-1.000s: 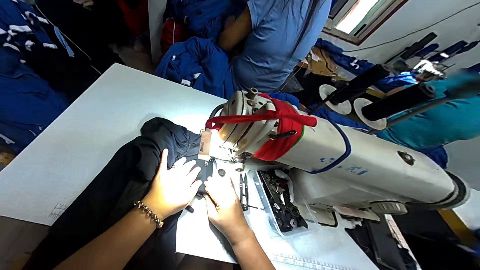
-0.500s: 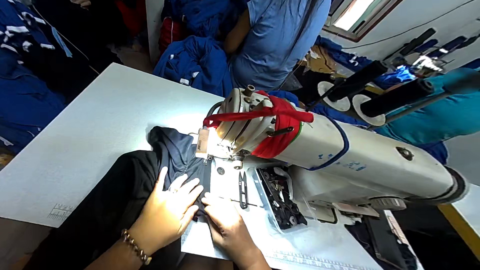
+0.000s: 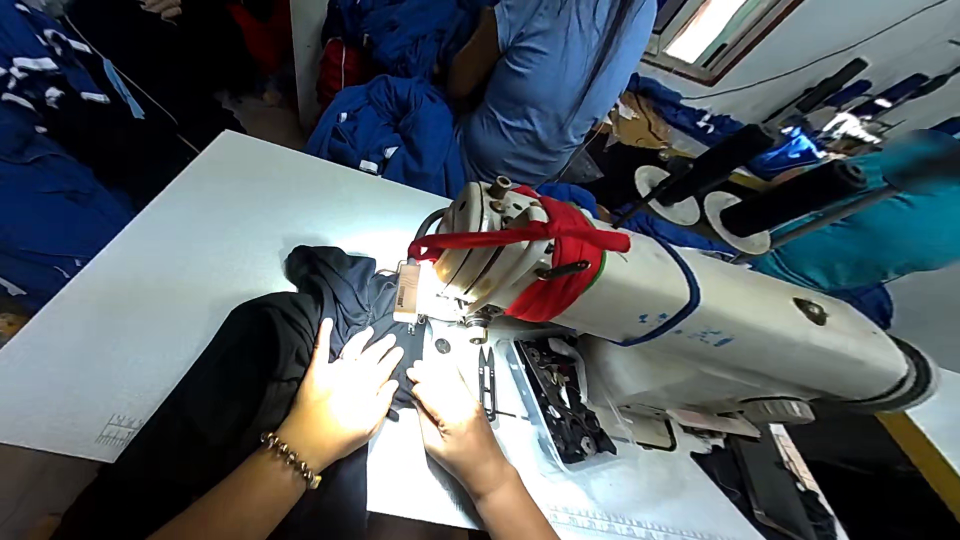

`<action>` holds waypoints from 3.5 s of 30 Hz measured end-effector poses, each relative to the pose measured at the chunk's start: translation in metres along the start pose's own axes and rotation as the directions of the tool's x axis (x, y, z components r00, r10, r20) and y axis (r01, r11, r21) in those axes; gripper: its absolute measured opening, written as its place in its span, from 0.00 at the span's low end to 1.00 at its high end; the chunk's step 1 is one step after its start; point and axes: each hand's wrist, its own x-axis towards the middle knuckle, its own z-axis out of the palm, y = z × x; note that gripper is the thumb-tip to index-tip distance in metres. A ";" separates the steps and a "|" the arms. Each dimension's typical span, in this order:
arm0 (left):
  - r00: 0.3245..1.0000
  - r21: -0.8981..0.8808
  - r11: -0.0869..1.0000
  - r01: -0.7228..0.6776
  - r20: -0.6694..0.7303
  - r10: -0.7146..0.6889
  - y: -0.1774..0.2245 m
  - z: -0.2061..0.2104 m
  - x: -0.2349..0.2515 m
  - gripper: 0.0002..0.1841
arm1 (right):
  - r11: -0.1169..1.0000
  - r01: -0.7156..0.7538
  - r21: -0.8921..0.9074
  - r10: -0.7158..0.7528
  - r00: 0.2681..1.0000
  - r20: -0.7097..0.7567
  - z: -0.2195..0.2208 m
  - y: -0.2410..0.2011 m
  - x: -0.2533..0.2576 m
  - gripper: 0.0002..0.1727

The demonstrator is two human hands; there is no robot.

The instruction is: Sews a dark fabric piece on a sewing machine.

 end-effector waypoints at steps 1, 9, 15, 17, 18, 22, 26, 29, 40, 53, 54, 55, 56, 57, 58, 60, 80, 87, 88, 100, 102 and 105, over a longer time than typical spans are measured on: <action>0.999 0.007 1.000 -0.007 -0.032 0.008 -0.002 0.001 0.002 0.28 | 1.000 0.000 0.005 0.000 1.000 0.001 0.000 0.002 0.004 0.12; 0.938 -0.063 0.942 -0.331 -0.135 0.320 0.009 -0.036 0.000 0.18 | 0.998 -0.008 -0.060 0.006 0.999 -0.034 0.006 -0.010 -0.002 0.12; 0.996 -0.076 0.994 -0.072 -0.062 0.067 0.008 -0.003 -0.018 0.28 | 1.000 0.026 0.013 -0.026 0.999 -0.023 -0.004 -0.016 -0.028 0.11; 0.997 -0.026 0.999 -0.023 -0.073 0.021 0.011 0.000 -0.020 0.29 | 0.998 0.055 0.010 -0.055 0.998 0.009 -0.008 -0.012 -0.027 0.10; 0.997 -0.012 1.000 -0.011 -0.077 0.010 0.013 0.000 -0.020 0.29 | 0.998 0.068 0.005 -0.068 0.997 0.019 -0.009 -0.011 -0.026 0.10; 0.997 0.025 0.999 0.027 -0.067 -0.026 0.012 0.001 -0.011 0.30 | 0.998 0.059 -0.007 -0.059 0.998 0.036 -0.008 -0.005 -0.018 0.10; 0.999 0.052 0.998 0.032 -0.017 -0.031 0.009 -0.002 -0.003 0.30 | 0.999 0.031 0.010 -0.031 1.000 -0.004 -0.003 0.003 -0.009 0.11; 0.981 0.022 0.995 -0.098 -0.164 0.100 0.001 -0.005 0.000 0.22 | 1.000 0.019 -0.007 -0.019 1.000 -0.019 -0.002 0.003 -0.001 0.11; 1.000 -0.024 1.000 -0.005 -0.018 0.004 0.006 -0.005 -0.007 0.28 | 0.997 0.078 -0.025 -0.077 0.997 0.025 -0.007 -0.015 -0.017 0.09; 0.985 0.088 0.992 0.091 0.136 -0.102 0.003 -0.008 0.017 0.28 | 0.999 0.034 -0.013 -0.034 0.999 -0.022 0.001 0.000 -0.002 0.12; 0.983 0.090 0.991 0.095 0.149 -0.107 0.001 -0.009 0.019 0.28 | 0.999 0.033 -0.016 -0.033 0.999 -0.027 0.002 0.000 -0.001 0.12; 0.983 0.091 0.991 0.093 0.151 -0.106 -0.001 -0.008 0.021 0.28 | 0.999 0.032 -0.013 -0.032 0.999 -0.030 0.003 0.000 0.000 0.12; 0.983 0.091 0.992 0.091 0.153 -0.104 -0.002 -0.008 0.022 0.29 | 1.000 0.030 -0.009 -0.030 0.999 -0.031 0.003 -0.001 0.000 0.11; 0.985 0.086 0.993 0.087 0.145 -0.098 -0.003 -0.008 0.022 0.29 | 1.000 0.024 -0.006 -0.024 0.999 -0.028 0.003 -0.002 0.000 0.11; 0.988 0.080 0.994 0.076 0.127 -0.086 -0.004 -0.006 0.022 0.29 | 1.000 0.018 -0.003 -0.018 0.999 -0.029 0.003 -0.002 0.000 0.11; 0.991 0.077 0.995 0.059 0.112 -0.067 -0.007 -0.005 0.022 0.29 | 1.000 0.009 -0.005 -0.009 0.999 -0.032 0.005 -0.004 0.000 0.11; 0.880 0.046 0.880 -0.473 -0.006 0.474 -0.015 -0.066 0.014 0.20 | 0.999 -0.019 -0.049 0.017 0.998 -0.058 0.013 -0.005 0.018 0.12; 0.960 -0.203 0.939 -0.279 -0.075 0.269 -0.003 -0.030 -0.005 0.18 | 0.996 0.085 0.006 -0.084 0.993 -0.078 0.002 -0.025 -0.017 0.08; 0.979 -0.153 0.968 -0.200 -0.064 0.192 -0.002 -0.019 -0.012 0.23 | 0.997 0.079 -0.003 -0.079 0.994 -0.073 -0.001 -0.023 -0.023 0.09; 0.998 0.017 0.999 -0.031 -0.054 0.032 -0.006 0.001 -0.008 0.27 | 0.999 0.036 -0.034 -0.037 0.998 -0.050 0.003 -0.011 -0.012 0.10; 0.999 0.030 0.999 -0.035 -0.040 0.036 -0.009 0.001 -0.002 0.27 | 0.999 0.014 -0.032 -0.016 0.998 -0.060 0.006 -0.007 -0.006 0.11; 0.998 0.037 0.998 -0.045 -0.033 0.046 -0.012 0.002 0.004 0.28 | 0.999 -0.012 -0.037 0.009 0.996 -0.087 0.009 -0.002 0.001 0.12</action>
